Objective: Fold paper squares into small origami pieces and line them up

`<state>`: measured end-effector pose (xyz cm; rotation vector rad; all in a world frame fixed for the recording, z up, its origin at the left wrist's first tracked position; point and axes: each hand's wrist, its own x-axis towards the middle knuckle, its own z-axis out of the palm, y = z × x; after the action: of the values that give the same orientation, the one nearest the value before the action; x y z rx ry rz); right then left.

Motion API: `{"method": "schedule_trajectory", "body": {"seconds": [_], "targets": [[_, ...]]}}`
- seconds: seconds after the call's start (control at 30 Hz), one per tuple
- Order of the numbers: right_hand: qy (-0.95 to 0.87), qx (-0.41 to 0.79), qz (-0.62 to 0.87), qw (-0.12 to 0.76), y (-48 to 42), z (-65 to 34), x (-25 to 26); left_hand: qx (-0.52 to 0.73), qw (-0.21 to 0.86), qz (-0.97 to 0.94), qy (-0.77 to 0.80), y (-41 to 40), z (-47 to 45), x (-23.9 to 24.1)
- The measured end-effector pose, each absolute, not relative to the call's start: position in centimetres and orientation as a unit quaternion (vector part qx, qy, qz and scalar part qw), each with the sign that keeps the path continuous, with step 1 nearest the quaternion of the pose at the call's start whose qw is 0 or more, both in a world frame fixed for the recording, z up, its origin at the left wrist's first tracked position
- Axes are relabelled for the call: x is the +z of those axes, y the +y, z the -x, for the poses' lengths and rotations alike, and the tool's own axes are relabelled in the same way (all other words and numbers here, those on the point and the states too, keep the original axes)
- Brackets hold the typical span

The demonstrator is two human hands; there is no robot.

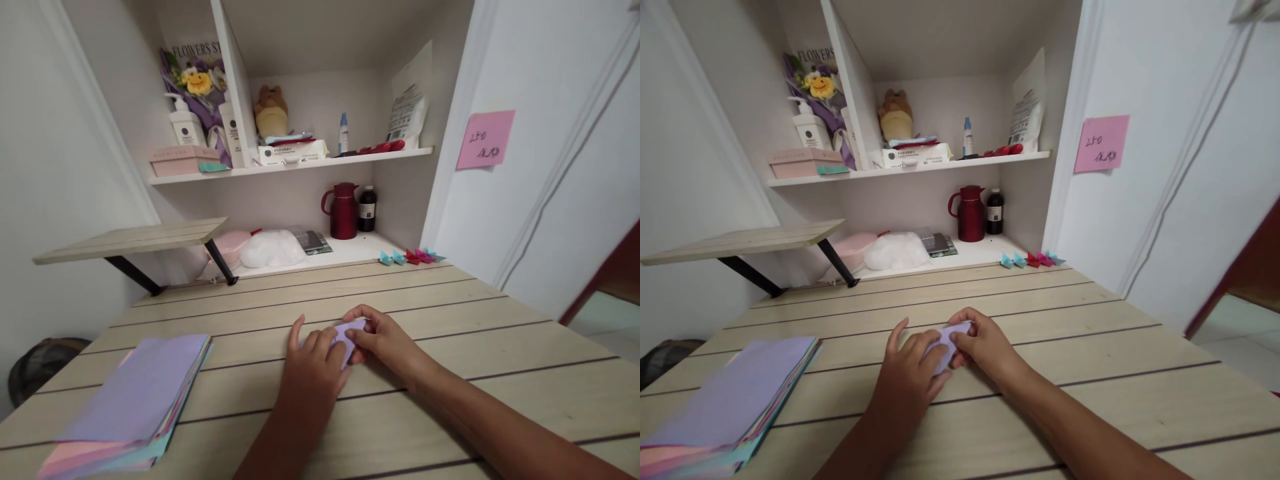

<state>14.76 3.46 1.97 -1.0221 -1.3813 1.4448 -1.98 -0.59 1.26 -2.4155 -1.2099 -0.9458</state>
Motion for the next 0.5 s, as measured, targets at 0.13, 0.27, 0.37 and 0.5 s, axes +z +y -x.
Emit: {"method": "schedule_trajectory", "body": {"seconds": [0.13,0.27,0.37,0.5], "targets": [[-0.554,0.584,0.368,0.466,3.3,-14.8,2.6,-0.434,0.117,0.779,-0.438,-0.7,1.7,1.3],[-0.582,0.536,0.347,0.504,3.3,-15.6,2.9,-0.572,-0.189,0.604,-0.521,-0.6,2.3,1.8],[-0.576,0.6,0.303,0.465,3.1,-15.7,2.5,-0.618,-0.386,0.435,-0.529,-0.2,3.0,1.8],[-0.529,0.695,0.228,0.43,2.3,-14.6,2.4,-0.635,-0.471,0.348,-0.504,0.5,3.2,1.2]]}}
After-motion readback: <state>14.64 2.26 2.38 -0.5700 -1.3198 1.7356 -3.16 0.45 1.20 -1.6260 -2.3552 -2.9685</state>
